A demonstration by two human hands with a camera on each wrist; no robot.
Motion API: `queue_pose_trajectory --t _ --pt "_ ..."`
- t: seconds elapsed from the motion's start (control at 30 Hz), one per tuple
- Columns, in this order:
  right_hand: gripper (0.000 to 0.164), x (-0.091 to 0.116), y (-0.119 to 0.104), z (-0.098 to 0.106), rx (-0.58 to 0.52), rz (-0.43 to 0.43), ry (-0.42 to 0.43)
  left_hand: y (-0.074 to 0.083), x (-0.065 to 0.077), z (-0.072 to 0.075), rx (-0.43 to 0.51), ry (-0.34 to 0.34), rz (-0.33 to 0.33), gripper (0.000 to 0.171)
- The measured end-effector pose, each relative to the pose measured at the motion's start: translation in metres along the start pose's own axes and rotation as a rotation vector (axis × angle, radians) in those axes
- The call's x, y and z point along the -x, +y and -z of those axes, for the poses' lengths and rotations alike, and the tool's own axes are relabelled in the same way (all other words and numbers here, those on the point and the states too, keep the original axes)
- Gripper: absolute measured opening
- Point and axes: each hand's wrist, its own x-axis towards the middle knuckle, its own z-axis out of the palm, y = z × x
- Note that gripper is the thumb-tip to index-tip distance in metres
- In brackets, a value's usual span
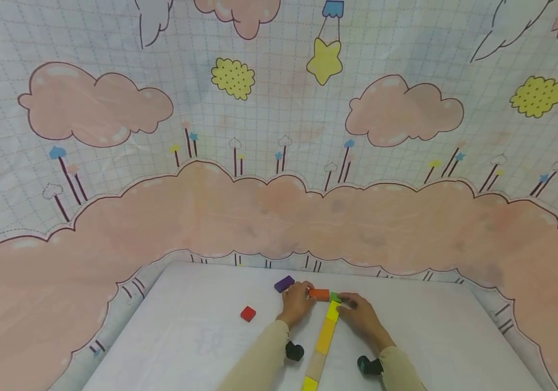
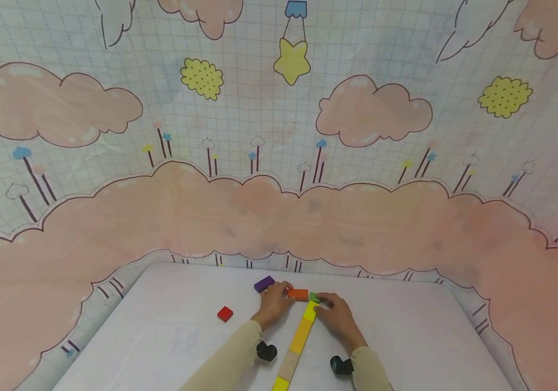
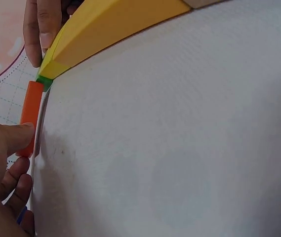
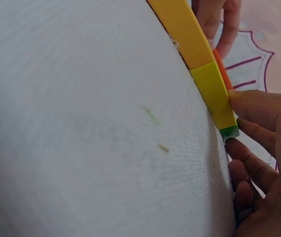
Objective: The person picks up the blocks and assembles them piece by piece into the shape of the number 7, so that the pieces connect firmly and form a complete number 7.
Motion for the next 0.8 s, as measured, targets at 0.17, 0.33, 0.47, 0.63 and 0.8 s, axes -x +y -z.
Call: queue_pose_trajectory --t 0.17,0.33,0.47,0.63,0.8 --pt "0.036 0.0000 0.0001 -0.0007 0.002 -0.007 0.000 0.0010 0.0018 0.0011 -0.007 -0.001 -0.007 0.023" --pt "0.035 0.0008 -0.0008 -0.0006 -0.002 -0.015 -0.006 0.0030 0.0036 0.0022 -0.021 0.001 -0.009 0.023" --pt "0.036 0.0007 -0.0010 -0.0006 0.002 -0.020 -0.006 0.0031 0.0042 0.0014 -0.029 0.011 -0.019 0.022" --pt "0.036 0.0001 -0.0013 -0.0003 0.005 -0.013 0.000 0.0035 0.0045 0.0000 -0.031 0.022 -0.026 0.021" --pt "0.037 -0.0011 -0.0009 -0.0009 0.019 -0.005 -0.002 0.0042 0.0055 0.0004 -0.034 0.026 -0.031 0.023"
